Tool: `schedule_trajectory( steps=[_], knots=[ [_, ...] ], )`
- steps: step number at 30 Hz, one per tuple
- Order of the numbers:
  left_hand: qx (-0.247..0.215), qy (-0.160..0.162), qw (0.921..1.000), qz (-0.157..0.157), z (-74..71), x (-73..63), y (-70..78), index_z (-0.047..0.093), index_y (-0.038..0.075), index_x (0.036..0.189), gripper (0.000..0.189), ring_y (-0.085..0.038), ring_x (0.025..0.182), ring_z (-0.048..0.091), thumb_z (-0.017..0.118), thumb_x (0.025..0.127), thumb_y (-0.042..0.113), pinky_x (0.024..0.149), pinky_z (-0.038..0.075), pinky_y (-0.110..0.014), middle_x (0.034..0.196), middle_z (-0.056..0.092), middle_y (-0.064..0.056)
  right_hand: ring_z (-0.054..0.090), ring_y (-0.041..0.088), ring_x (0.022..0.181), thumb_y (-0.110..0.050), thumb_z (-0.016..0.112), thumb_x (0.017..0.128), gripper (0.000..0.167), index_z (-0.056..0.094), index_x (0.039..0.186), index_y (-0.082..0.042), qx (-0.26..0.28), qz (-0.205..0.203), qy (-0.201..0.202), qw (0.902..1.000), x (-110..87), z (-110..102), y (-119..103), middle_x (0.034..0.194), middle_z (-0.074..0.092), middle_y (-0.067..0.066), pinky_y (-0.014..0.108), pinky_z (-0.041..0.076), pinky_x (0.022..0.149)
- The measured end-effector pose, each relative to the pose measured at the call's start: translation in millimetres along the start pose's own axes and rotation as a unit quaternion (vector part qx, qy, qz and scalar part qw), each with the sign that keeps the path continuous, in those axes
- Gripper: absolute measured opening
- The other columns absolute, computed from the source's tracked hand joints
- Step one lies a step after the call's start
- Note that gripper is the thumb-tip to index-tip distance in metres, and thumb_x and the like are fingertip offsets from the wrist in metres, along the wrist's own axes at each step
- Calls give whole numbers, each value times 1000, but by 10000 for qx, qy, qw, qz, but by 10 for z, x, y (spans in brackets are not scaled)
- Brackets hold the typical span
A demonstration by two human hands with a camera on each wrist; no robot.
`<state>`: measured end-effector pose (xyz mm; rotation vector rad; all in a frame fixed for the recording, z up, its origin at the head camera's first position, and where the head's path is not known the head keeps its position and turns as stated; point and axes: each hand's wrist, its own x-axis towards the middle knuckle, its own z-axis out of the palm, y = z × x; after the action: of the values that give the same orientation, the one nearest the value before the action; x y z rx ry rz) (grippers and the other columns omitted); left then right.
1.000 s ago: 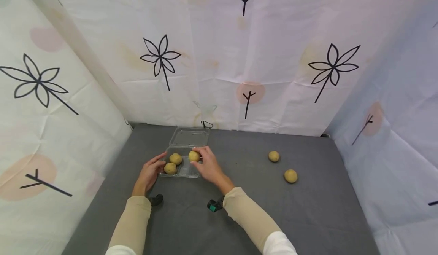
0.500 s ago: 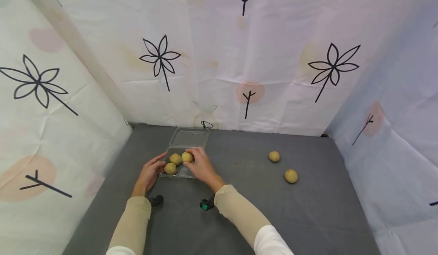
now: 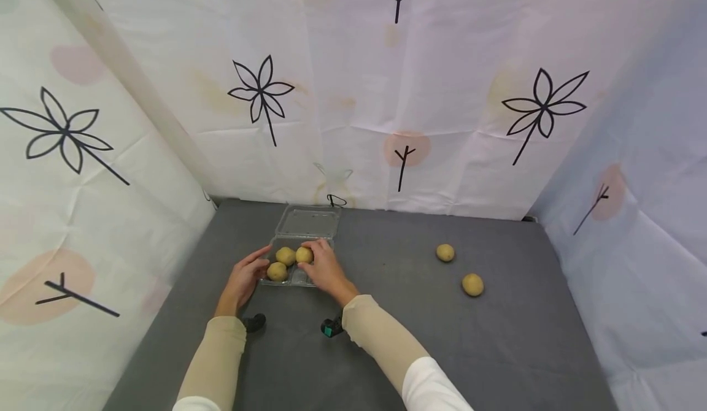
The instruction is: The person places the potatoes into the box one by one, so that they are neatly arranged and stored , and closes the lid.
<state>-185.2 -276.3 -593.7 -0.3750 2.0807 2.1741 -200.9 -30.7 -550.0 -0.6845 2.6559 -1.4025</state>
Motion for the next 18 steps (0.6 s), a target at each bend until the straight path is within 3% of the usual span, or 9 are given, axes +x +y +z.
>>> schedule_trajectory(
  steps=[4,12,18],
  knots=[
    [87,-5,9999,55,-37,30,-58,57,13,147,45,-11,67,51,61,102,15,70,49,-27,70,57,6,63,30,115,-15,73,95,48,58,139,-3,-122,153,46,9998,6,30,-3,131,56,16,43,55,95],
    [5,-6,10000,-3,-2,-15,24,58,12,146,44,-13,66,51,60,102,11,70,49,-27,69,56,4,63,30,116,-18,73,96,47,58,139,-5,-511,733,156,9959,73,81,-45,133,56,15,45,54,96],
    [26,74,10000,-15,-2,13,-29,59,15,145,43,-13,67,50,61,102,13,70,48,-27,69,55,3,65,28,111,-21,75,94,44,62,134,-8,-805,1000,251,9914,99,127,-87,128,62,12,45,54,94]
  ],
)
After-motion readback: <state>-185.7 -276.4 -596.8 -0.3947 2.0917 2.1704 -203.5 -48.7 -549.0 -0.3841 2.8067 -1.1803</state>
